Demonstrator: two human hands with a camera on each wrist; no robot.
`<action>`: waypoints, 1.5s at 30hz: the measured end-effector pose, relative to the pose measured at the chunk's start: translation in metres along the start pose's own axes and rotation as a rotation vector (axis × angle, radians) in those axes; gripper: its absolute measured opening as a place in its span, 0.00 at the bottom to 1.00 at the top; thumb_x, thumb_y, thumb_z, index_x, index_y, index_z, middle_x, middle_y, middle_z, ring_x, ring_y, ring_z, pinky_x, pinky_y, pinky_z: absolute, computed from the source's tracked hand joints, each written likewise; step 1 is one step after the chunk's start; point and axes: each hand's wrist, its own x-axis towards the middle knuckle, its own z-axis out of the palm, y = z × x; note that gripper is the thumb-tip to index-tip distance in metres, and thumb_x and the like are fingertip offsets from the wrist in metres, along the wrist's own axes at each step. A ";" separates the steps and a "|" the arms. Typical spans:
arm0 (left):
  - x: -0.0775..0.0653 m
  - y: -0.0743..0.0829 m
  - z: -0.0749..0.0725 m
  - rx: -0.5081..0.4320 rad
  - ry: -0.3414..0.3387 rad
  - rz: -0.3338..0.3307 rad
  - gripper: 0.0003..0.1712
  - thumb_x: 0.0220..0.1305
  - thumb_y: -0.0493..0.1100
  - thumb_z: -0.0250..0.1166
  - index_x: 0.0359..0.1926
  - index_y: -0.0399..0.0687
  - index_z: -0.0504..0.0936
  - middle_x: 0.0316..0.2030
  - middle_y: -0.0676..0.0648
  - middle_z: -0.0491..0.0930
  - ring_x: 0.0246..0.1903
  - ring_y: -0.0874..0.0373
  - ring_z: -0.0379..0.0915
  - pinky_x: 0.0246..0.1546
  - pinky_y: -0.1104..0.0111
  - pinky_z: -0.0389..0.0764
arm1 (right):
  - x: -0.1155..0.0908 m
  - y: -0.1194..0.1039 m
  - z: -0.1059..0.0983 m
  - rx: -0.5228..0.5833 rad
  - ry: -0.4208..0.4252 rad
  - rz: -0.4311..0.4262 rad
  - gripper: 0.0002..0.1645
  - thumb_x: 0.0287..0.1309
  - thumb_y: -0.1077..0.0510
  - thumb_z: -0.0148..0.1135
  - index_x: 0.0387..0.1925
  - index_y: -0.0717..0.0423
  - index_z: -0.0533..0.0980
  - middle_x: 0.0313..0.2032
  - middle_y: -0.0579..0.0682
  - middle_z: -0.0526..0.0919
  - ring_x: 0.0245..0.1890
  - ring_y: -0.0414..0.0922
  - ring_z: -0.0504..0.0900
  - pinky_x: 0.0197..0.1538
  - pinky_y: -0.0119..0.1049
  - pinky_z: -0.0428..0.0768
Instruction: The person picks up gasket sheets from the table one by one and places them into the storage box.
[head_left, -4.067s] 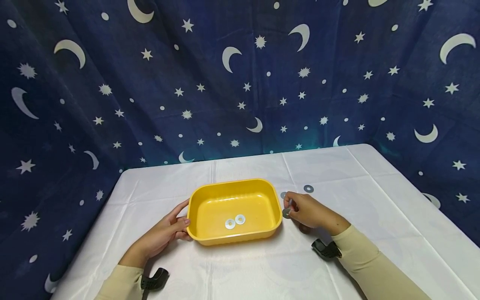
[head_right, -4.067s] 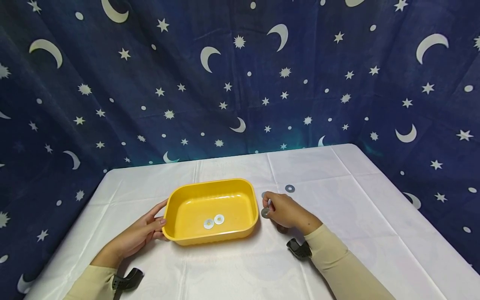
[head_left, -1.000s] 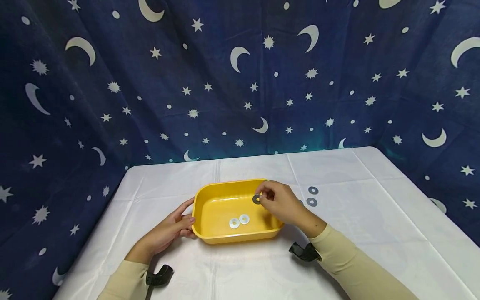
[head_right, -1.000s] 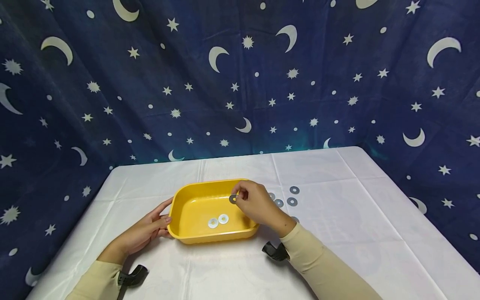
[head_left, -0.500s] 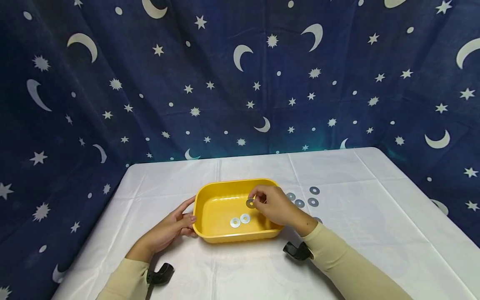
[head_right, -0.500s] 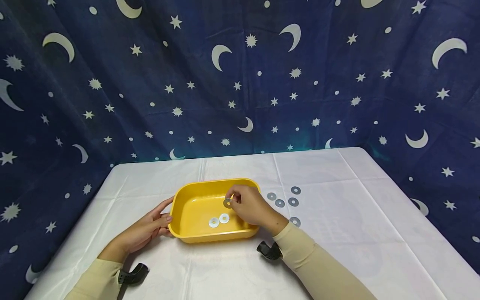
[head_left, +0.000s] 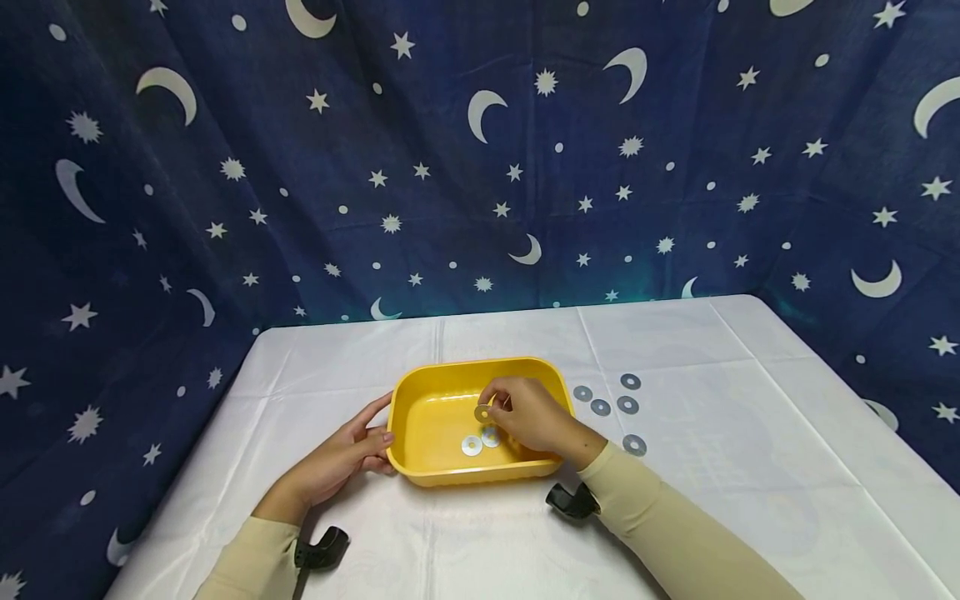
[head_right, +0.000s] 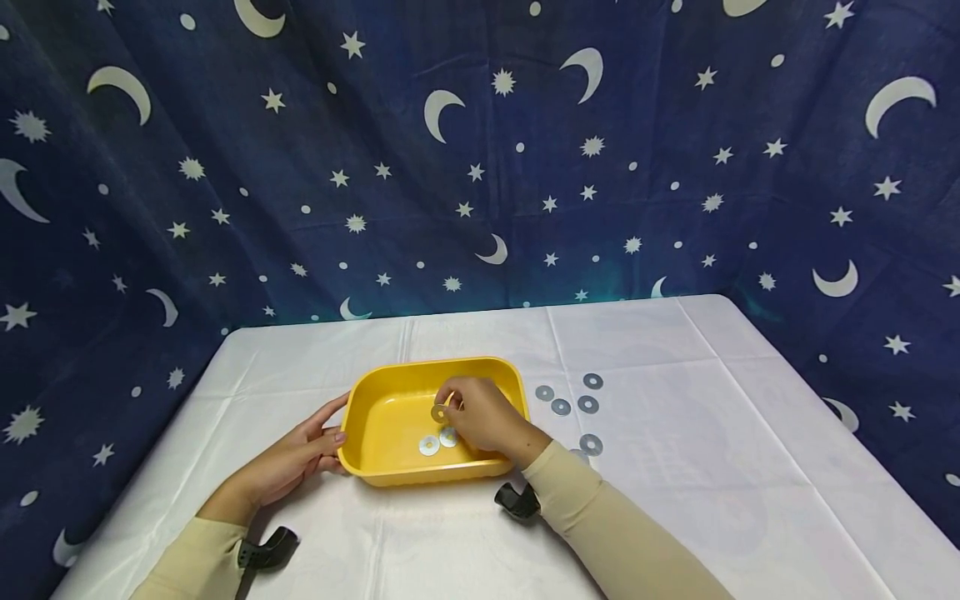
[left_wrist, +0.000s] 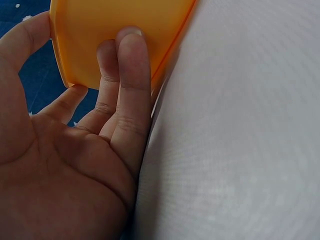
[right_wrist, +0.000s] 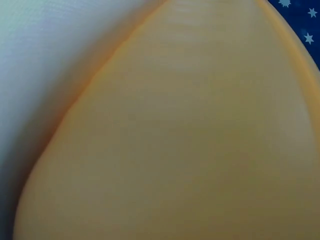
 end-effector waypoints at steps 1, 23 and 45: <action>0.000 0.001 0.000 -0.001 -0.002 0.003 0.44 0.75 0.46 0.56 0.80 0.58 0.40 0.60 0.32 0.74 0.40 0.56 0.81 0.45 0.67 0.86 | 0.000 0.000 0.001 0.007 -0.008 0.007 0.05 0.61 0.65 0.64 0.35 0.53 0.83 0.22 0.43 0.77 0.24 0.40 0.72 0.27 0.27 0.71; 0.001 0.002 0.002 -0.001 0.016 -0.020 0.44 0.74 0.47 0.57 0.80 0.60 0.42 0.59 0.34 0.74 0.41 0.55 0.81 0.45 0.68 0.86 | 0.010 0.006 0.015 0.008 -0.071 0.114 0.07 0.60 0.67 0.63 0.35 0.53 0.82 0.25 0.47 0.78 0.23 0.41 0.73 0.25 0.28 0.72; 0.000 0.001 0.001 -0.008 0.002 -0.007 0.44 0.75 0.46 0.57 0.80 0.59 0.41 0.58 0.35 0.75 0.41 0.56 0.82 0.45 0.67 0.86 | 0.013 0.007 0.020 -0.037 -0.109 0.122 0.08 0.56 0.69 0.64 0.35 0.55 0.82 0.21 0.46 0.77 0.20 0.40 0.71 0.24 0.27 0.69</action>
